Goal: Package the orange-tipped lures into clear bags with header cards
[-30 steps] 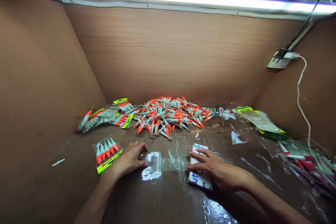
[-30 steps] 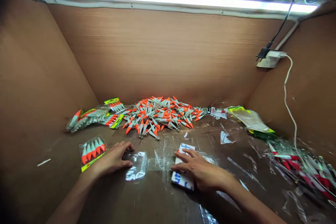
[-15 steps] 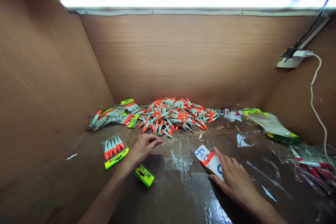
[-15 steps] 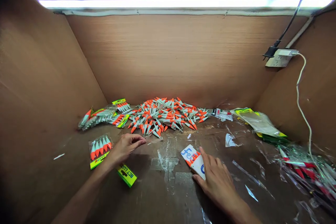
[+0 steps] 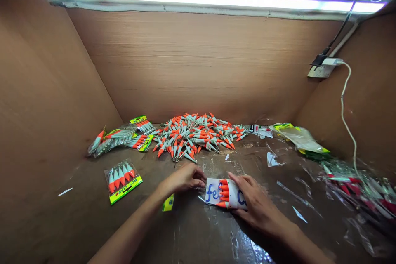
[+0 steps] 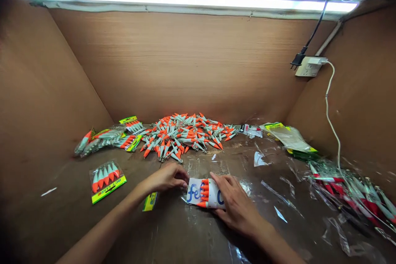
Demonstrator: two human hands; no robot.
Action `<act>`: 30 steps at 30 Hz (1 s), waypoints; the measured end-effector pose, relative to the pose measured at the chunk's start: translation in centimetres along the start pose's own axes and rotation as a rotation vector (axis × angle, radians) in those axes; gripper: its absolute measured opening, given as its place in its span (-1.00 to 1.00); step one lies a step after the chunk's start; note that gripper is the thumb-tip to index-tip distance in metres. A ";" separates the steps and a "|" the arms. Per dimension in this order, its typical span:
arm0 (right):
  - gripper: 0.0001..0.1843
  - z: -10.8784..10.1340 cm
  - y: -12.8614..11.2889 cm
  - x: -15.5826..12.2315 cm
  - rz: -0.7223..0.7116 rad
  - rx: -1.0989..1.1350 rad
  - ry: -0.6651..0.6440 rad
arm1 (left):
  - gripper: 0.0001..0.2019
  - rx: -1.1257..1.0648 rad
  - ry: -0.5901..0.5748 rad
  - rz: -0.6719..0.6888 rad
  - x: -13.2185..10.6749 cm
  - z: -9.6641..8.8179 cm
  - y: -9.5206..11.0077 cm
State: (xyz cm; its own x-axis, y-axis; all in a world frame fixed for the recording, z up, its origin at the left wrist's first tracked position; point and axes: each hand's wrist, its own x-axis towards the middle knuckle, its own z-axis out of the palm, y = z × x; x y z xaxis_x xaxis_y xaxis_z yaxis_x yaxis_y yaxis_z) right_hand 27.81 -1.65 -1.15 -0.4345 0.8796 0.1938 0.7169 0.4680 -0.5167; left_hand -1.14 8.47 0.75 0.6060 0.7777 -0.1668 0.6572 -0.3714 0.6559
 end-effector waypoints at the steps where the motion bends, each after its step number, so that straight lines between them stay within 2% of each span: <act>1: -0.06 0.1 -0.2 0.0 -0.009 -0.004 -0.009 | -0.62 0.030 0.058 -0.002 -0.2 0.4 0.2; 3: -0.07 0.2 -0.4 0.2 -0.010 -0.011 -0.020 | -0.46 0.121 0.205 -0.009 -1.0 1.2 0.5; 4: -0.07 0.2 -0.4 0.3 -0.009 -0.013 -0.026 | -0.45 0.159 0.264 -0.005 -1.6 1.7 0.6; 6: -0.07 0.3 -0.5 0.5 -0.015 -0.008 -0.047 | -0.55 0.190 0.316 0.010 -3.0 2.8 0.8; 9: -0.03 0.4 -0.5 0.7 -0.017 0.014 -0.110 | -0.58 0.141 0.284 0.054 -5.1 4.2 0.9; 12: 0.06 0.6 -0.5 1.2 0.008 0.047 -0.181 | -0.38 0.121 0.260 0.129 -6.3 5.2 0.9; 16: 0.15 0.9 -0.8 2.3 0.007 0.076 -0.221 | -0.12 0.170 0.270 0.151 -6.1 5.7 1.4; 18: 0.17 1.1 -0.9 2.8 -0.007 0.078 -0.225 | -0.15 0.218 0.284 0.130 -5.7 5.9 1.6; 22: 0.15 1.1 -0.5 3.0 0.002 0.079 -0.228 | -0.37 0.283 0.310 0.091 -5.5 6.2 1.8; 30: 0.01 -0.1 0.8 2.8 0.003 0.080 -0.235 | -0.36 0.361 0.344 0.114 -5.9 6.7 1.8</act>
State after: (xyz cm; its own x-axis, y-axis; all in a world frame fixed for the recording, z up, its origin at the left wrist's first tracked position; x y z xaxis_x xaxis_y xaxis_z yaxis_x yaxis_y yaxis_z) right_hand 27.18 1.20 -0.90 -0.5543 0.8323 -0.0021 0.6768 0.4493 -0.5832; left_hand -0.54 -0.18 -1.98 0.5406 0.8211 0.1830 0.7450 -0.5683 0.3493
